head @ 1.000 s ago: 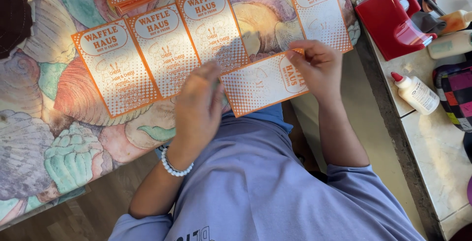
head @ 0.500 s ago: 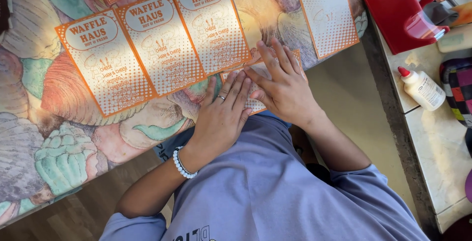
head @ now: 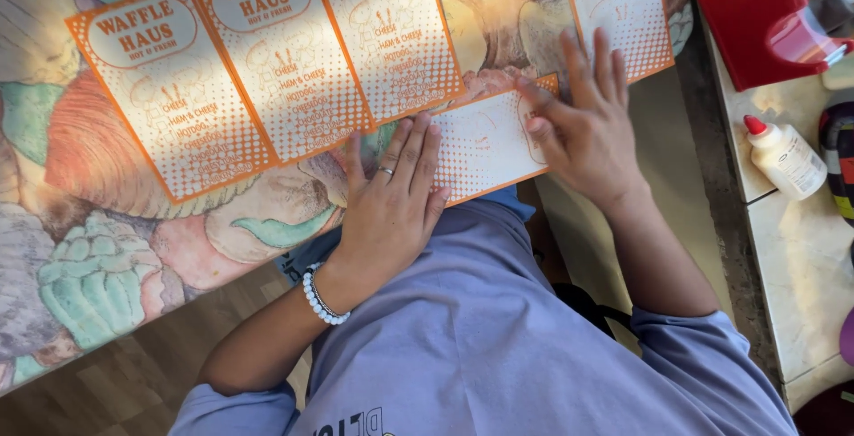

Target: The person applies glue to paper bags and folds them.

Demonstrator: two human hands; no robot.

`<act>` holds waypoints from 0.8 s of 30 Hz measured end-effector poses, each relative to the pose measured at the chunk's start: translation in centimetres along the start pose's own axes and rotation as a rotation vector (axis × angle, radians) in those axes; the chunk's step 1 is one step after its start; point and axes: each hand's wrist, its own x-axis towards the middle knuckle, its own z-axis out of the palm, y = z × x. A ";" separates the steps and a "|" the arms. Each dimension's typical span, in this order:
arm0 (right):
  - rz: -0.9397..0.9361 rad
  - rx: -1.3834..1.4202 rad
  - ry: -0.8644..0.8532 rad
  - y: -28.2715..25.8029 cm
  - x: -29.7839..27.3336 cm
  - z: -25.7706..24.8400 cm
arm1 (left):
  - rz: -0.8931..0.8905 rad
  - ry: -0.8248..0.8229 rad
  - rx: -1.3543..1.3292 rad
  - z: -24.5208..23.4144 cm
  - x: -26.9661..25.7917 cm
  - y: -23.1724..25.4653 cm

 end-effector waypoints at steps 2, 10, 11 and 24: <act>0.026 -0.019 0.003 0.5 -0.5 -0.1 | 0.001 -0.006 -0.012 -0.1 -0.1 0.0; 0.028 0.133 0.429 -1.3 -4.3 -3.5 | -0.037 -0.013 0.009 0.4 0.4 1.5; 0.022 0.134 0.439 -1.5 -5.5 -2.3 | -0.037 -0.006 0.017 0.1 0.6 1.5; 0.522 1.128 0.613 -0.4 -3.8 1.2 | 0.033 0.136 -0.282 -2.2 0.4 3.2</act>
